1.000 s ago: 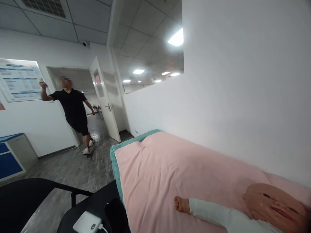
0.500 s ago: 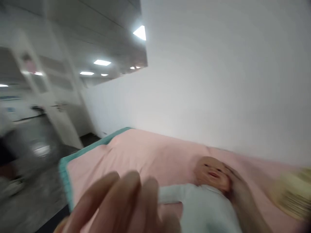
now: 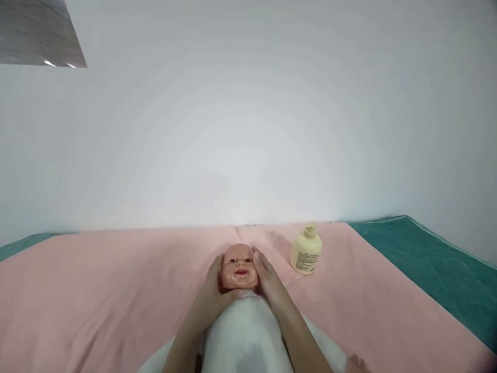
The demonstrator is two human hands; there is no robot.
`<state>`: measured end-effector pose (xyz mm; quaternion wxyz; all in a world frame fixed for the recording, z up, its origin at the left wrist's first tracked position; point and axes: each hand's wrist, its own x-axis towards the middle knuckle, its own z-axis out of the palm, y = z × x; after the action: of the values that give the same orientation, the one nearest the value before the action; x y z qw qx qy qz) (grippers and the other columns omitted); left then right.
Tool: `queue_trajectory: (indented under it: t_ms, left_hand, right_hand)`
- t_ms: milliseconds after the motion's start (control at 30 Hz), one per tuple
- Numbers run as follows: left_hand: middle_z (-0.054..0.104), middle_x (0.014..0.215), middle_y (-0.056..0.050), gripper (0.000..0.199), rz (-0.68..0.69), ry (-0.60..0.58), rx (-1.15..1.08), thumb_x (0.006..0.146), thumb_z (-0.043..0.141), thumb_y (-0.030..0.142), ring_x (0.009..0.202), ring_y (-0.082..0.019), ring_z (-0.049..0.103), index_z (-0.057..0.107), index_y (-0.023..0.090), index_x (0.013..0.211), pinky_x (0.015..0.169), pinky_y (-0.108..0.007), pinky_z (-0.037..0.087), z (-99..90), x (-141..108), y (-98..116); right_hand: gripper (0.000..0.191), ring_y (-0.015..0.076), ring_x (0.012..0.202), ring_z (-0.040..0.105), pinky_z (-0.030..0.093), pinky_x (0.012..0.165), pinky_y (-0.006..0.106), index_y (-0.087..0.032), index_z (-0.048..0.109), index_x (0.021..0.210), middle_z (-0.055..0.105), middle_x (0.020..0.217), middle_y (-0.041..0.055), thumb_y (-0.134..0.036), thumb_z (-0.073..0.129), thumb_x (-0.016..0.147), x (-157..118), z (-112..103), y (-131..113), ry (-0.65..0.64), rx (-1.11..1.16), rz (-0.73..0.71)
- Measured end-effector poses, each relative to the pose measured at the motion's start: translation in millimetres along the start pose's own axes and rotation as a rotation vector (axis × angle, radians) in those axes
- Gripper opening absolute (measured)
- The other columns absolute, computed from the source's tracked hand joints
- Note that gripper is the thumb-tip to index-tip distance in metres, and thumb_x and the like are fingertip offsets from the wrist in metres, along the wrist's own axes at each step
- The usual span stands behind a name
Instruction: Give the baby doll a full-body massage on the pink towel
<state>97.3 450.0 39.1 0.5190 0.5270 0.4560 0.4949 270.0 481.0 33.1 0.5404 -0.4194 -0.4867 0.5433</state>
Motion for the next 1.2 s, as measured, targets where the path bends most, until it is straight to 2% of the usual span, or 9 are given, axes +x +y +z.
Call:
queue_trajectory:
  t_ms: [67, 133, 200, 367, 633, 800, 967, 1200]
  left_hand:
    - [0.029, 0.152, -0.016, 0.107, 0.003, -0.029, 0.003, 0.063, 0.08, 0.037, 0.135, -0.029, 0.037, 0.018, 0.017, 0.148, 0.106, -0.034, 0.04, 1.8, 1.4, -0.3]
    - [0.033, 0.15, -0.017, 0.106, 0.001, -0.032, 0.009, 0.064, 0.08, 0.037, 0.132, -0.03, 0.041, 0.019, 0.017, 0.147, 0.104, -0.036, 0.042, 1.7, 4.0, 0.0]
    - [0.036, 0.148, -0.018, 0.105, 0.005, -0.017, 0.011, 0.063, 0.081, 0.039, 0.13, -0.031, 0.044, 0.021, 0.017, 0.147, 0.103, -0.038, 0.044, 0.9, 6.4, -1.0]
    - [0.036, 0.148, -0.016, 0.101, 0.014, 0.025, 0.032, 0.064, 0.08, 0.04, 0.131, -0.031, 0.043, 0.025, 0.018, 0.146, 0.104, -0.039, 0.042, 0.8, 8.6, -5.7]
    - [0.042, 0.145, -0.015, 0.1, -0.046, 0.057, -0.012, 0.062, 0.081, 0.035, 0.127, -0.03, 0.048, 0.027, 0.02, 0.146, 0.097, -0.037, 0.049, 4.7, 4.5, 4.8]
    - [0.043, 0.144, -0.014, 0.097, -0.098, 0.079, 0.05, 0.066, 0.079, 0.035, 0.125, -0.03, 0.05, 0.027, 0.022, 0.146, 0.099, -0.038, 0.047, 5.6, 2.0, 10.8]
    - [0.042, 0.146, -0.011, 0.09, -0.098, 0.043, 0.014, 0.071, 0.075, 0.043, 0.133, -0.028, 0.041, 0.029, 0.023, 0.146, 0.106, -0.038, 0.04, 0.5, -0.1, 14.3]
    - [0.052, 0.138, -0.011, 0.101, -0.25, -0.067, -0.234, 0.068, 0.077, 0.045, 0.123, -0.029, 0.053, 0.019, 0.028, 0.149, 0.101, -0.042, 0.045, -6.0, -3.1, 18.0]
  right_hand:
    - [0.071, 0.0237, 0.138, 0.03, 0.022, 0.115, 0.043, -0.029, 0.035, 0.143, 0.035, 0.15, 0.0032, -0.055, 0.06, 0.083, -15.2, -5.5, -5.9, -0.087, -0.102, 0.009]
    - [0.084, 0.0245, 0.138, 0.03, 0.025, 0.114, 0.044, -0.03, 0.023, 0.148, 0.029, 0.153, 0.0036, -0.05, 0.068, 0.079, -28.4, -7.4, -9.4, -0.171, -0.12, -0.005]
    - [0.09, 0.0255, 0.137, 0.033, 0.03, 0.112, 0.044, -0.031, 0.017, 0.149, 0.028, 0.153, 0.004, -0.045, 0.071, 0.078, -36.1, -6.3, -9.5, -0.198, -0.108, -0.041]
    - [0.081, 0.0271, 0.139, 0.028, 0.024, 0.114, 0.047, -0.031, 0.024, 0.147, 0.029, 0.153, 0.0034, -0.04, 0.068, 0.08, -33.7, -5.1, -3.4, -0.109, -0.226, -0.095]
    - [0.079, 0.0256, 0.14, 0.026, 0.022, 0.115, 0.045, -0.03, 0.027, 0.147, 0.029, 0.152, 0.0021, -0.041, 0.067, 0.08, -30.2, -8.7, -3.1, -0.101, -0.267, -0.099]
    - [0.077, 0.0246, 0.141, 0.024, 0.02, 0.116, 0.044, -0.03, 0.026, 0.147, 0.026, 0.154, 0.0015, -0.043, 0.065, 0.082, -33.8, -7.0, -8.9, -0.105, -0.261, -0.088]
    - [0.074, 0.0219, 0.141, 0.022, 0.019, 0.116, 0.041, -0.029, 0.024, 0.147, 0.023, 0.155, 0.0005, -0.049, 0.059, 0.086, -34.8, -10.1, -15.5, -0.137, -0.239, -0.043]
    - [0.069, 0.0199, 0.142, 0.021, 0.018, 0.116, 0.039, -0.032, 0.026, 0.146, 0.025, 0.154, -0.0018, -0.055, 0.054, 0.087, -29.5, -18.9, -12.6, -0.189, -0.186, 0.0]
